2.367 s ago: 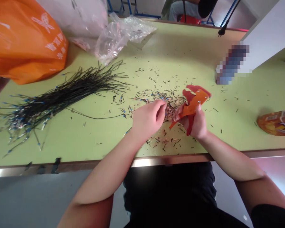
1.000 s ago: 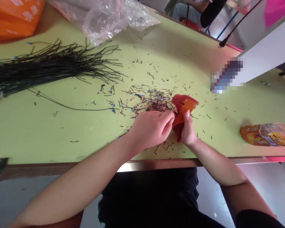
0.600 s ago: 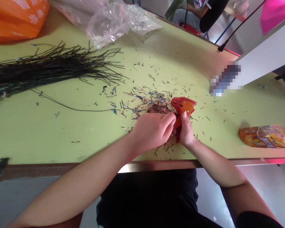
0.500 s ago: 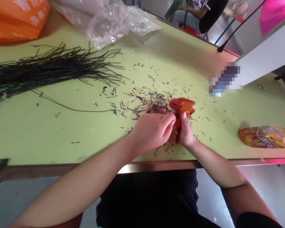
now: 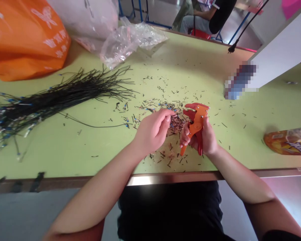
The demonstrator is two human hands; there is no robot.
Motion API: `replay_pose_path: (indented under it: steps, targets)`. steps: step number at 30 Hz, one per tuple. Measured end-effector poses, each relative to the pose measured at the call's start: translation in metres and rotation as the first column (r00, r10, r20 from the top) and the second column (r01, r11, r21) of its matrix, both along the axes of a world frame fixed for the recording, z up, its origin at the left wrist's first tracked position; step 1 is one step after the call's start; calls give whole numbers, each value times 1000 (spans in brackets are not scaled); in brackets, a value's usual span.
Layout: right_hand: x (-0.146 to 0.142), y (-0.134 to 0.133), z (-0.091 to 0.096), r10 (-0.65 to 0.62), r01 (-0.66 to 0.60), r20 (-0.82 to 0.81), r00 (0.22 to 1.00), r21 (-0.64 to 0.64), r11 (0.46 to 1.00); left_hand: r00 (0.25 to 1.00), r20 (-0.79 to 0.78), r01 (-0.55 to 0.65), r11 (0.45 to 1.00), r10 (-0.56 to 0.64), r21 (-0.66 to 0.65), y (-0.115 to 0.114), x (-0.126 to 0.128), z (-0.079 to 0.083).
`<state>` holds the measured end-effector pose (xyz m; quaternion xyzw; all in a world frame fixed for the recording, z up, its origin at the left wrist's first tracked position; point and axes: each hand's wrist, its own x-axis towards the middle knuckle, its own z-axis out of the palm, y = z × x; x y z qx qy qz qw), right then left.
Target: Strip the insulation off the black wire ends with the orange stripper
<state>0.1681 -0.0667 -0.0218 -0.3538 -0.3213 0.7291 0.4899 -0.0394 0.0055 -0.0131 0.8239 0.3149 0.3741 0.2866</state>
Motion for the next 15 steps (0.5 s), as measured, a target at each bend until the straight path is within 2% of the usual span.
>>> replay_pose_path:
  steps: [5,9,15]
  targets:
    - [3,0,-7,99,-103,-94,991,-37,994,1000,-4,24,994,-25,-107,3,-1,-10]
    - [1,-4,-15,171,-174,-130,977,-6,985,1000,-14,0,994,-1,-108,4,0,-15]
    - [1,-7,-25,205,-199,-91,975,65,978,999,8,-37,993,38,-108,3,1,-18]
